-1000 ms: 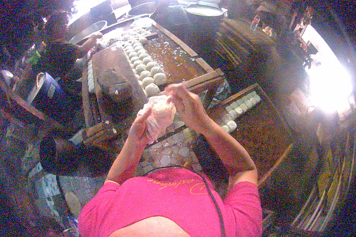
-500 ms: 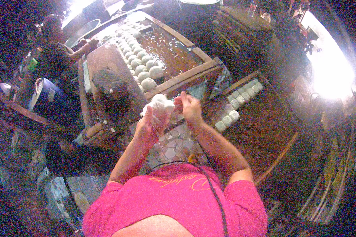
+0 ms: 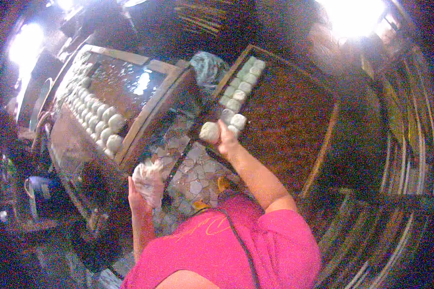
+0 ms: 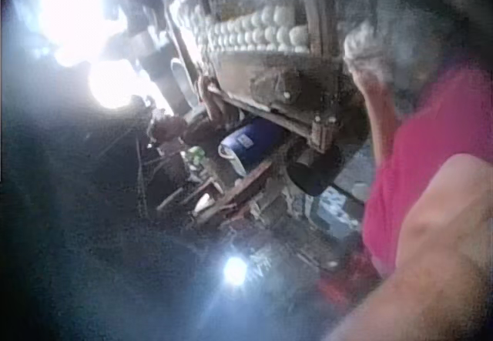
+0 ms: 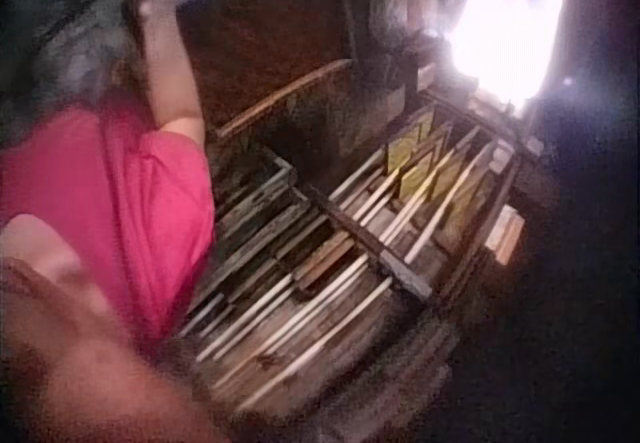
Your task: The person wraps individual dough balls in white paper by hand, then places the wrapped items into a wooden tray one by one.
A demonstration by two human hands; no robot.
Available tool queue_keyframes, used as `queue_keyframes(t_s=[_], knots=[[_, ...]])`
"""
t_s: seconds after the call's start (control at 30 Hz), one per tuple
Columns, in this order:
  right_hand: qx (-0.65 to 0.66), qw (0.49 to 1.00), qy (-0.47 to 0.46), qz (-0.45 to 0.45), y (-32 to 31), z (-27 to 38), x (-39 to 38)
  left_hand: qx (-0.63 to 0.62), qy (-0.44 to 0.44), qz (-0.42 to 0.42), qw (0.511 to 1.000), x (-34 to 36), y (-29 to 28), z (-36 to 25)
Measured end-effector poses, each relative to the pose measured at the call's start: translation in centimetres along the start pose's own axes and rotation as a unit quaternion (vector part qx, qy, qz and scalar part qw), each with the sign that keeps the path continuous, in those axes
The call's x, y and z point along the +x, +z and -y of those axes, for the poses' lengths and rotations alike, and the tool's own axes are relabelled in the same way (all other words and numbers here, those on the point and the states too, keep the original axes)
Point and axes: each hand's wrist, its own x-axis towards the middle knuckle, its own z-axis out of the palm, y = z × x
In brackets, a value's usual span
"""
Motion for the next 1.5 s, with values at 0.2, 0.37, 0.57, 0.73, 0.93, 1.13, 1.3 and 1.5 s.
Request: queue_keyframes(t_s=[0.2, 0.37, 0.57, 0.73, 0.93, 1.13, 1.3, 1.5], knots=[[-0.017, 0.956, -0.272, -0.109, -10.5, 7.3, 9.0, 0.057, -0.028, -0.144, 0.988, 2.5, -0.8, 3.4], [-0.081, 0.926, -0.309, -0.204, -13.3, 8.9, 12.6, 0.050, -0.030, -0.151, 0.987, 3.2, 1.6, 4.0], [-0.406, 0.816, -0.303, -0.278, -10.7, 8.2, 11.5, 0.045, -0.027, -0.156, 0.986, 3.5, 4.7, 4.5], [-0.552, 0.657, -0.390, -0.333, -10.9, 8.0, 11.9, 0.044, -0.053, -0.142, 0.987, 3.5, 6.3, 4.8], [-0.560, 0.672, -0.404, -0.268, -11.0, 3.8, 9.2, 0.026, -0.023, -0.103, 0.994, 1.9, 8.3, 3.5], [-0.487, 0.690, -0.518, -0.138, -12.3, 2.7, 9.4, 0.067, 0.020, -0.054, 0.996, -3.6, 7.3, -0.8], [-0.400, 0.716, -0.571, -0.043, -0.1, 3.4, 3.3, 0.024, 0.135, -0.070, 0.988, -11.9, 3.3, -6.3], [-0.450, 0.530, -0.612, 0.377, 22.6, -7.2, -14.7, -0.006, 0.300, -0.053, 0.952, -20.9, -2.4, -11.9]])
